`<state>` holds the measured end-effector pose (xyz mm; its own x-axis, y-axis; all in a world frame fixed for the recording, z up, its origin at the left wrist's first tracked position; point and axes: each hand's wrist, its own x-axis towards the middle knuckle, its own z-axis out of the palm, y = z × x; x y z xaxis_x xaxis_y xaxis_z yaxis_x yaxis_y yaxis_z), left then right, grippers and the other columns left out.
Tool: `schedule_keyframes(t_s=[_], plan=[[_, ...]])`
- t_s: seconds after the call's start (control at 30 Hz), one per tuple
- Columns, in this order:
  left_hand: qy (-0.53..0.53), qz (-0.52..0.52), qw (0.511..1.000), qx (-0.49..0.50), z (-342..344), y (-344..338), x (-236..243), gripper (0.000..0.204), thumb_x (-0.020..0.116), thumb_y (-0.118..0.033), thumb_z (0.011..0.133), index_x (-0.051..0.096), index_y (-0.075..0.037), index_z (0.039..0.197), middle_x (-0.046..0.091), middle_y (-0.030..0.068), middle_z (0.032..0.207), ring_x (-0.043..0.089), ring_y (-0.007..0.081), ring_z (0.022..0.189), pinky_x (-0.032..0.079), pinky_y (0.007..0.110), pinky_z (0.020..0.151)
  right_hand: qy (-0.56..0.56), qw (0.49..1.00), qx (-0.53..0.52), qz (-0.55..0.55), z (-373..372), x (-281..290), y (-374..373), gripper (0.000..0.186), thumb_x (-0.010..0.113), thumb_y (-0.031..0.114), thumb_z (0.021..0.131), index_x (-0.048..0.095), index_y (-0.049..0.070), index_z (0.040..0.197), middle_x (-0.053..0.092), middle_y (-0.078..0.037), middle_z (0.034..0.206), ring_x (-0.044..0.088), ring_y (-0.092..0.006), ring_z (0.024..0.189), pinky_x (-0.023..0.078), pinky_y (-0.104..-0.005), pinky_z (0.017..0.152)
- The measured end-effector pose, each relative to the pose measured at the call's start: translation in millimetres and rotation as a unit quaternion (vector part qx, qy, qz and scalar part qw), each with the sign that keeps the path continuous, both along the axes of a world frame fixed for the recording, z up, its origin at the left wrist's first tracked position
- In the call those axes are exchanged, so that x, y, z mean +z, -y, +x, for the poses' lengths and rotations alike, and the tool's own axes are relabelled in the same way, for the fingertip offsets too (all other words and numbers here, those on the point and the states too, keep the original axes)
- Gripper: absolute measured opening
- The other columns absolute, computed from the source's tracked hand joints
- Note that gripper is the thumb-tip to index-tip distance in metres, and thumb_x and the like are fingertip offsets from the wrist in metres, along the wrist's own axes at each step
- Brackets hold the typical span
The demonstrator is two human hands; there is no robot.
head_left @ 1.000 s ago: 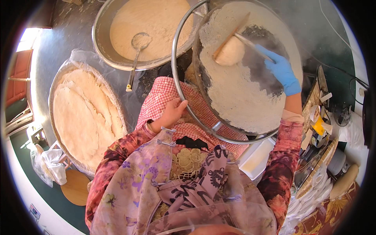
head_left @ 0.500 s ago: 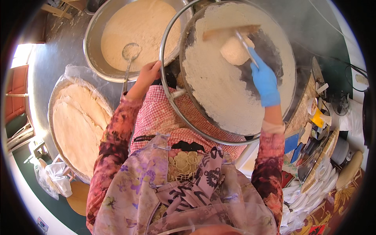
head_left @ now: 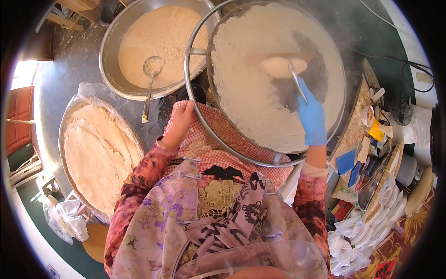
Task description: The person scoops batter onto a hot griddle, spreads it into a thin round crepe using a wooden tool, cooks it, then removes the crepe and places it on a stack. The cycle repeats with additional batter scoops and spreading.
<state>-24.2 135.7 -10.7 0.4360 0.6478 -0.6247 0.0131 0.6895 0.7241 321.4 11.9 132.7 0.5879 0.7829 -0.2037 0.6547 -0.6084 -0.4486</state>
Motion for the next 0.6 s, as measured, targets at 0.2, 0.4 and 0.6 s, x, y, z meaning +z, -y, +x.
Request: schedule_keyframes(t_s=[0.2, 0.4, 0.6], plan=[[-0.01, -0.05, 0.998, 0.035, 16, 71, 1, 0.03, 0.047, -0.032, 0.095, 0.055, -0.003, 0.091, 0.056, 0.0009, 0.077, 0.051, 0.0092, 0.064, 0.044, 0.023, 0.059, -0.02, 0.998, -0.065, -0.001, 5, 8, -13, 0.048, 0.047, 0.014, 0.087, 0.044, 0.032, 0.132, 0.06, -0.022, 0.089, 0.059, -0.032, 0.075, 0.046, -0.0394, 0.071], [-0.046, -0.033, 0.998, -0.034, 10, 85, -10, 0.03, 0.048, -0.029, 0.094, 0.057, 0.0, 0.091, 0.057, 0.004, 0.077, 0.054, 0.0122, 0.066, 0.045, 0.027, 0.059, 0.022, 0.999, -0.041, 0.017, -30, 0, 21, 0.05, 0.047, 0.016, 0.086, 0.043, 0.032, 0.133, 0.062, -0.017, 0.089, 0.059, -0.0294, 0.075, 0.046, -0.0381, 0.073], [-0.127, 0.046, 0.987, -0.083, 8, 62, -32, 0.029, 0.048, -0.024, 0.094, 0.057, 0.003, 0.092, 0.064, 0.0116, 0.082, 0.062, 0.0198, 0.07, 0.052, 0.031, 0.064, 0.01, 0.999, -0.032, 0.007, -18, 9, -5, 0.049, 0.046, 0.017, 0.087, 0.042, 0.035, 0.132, 0.06, -0.02, 0.09, 0.058, -0.0317, 0.077, 0.045, -0.0388, 0.073]])
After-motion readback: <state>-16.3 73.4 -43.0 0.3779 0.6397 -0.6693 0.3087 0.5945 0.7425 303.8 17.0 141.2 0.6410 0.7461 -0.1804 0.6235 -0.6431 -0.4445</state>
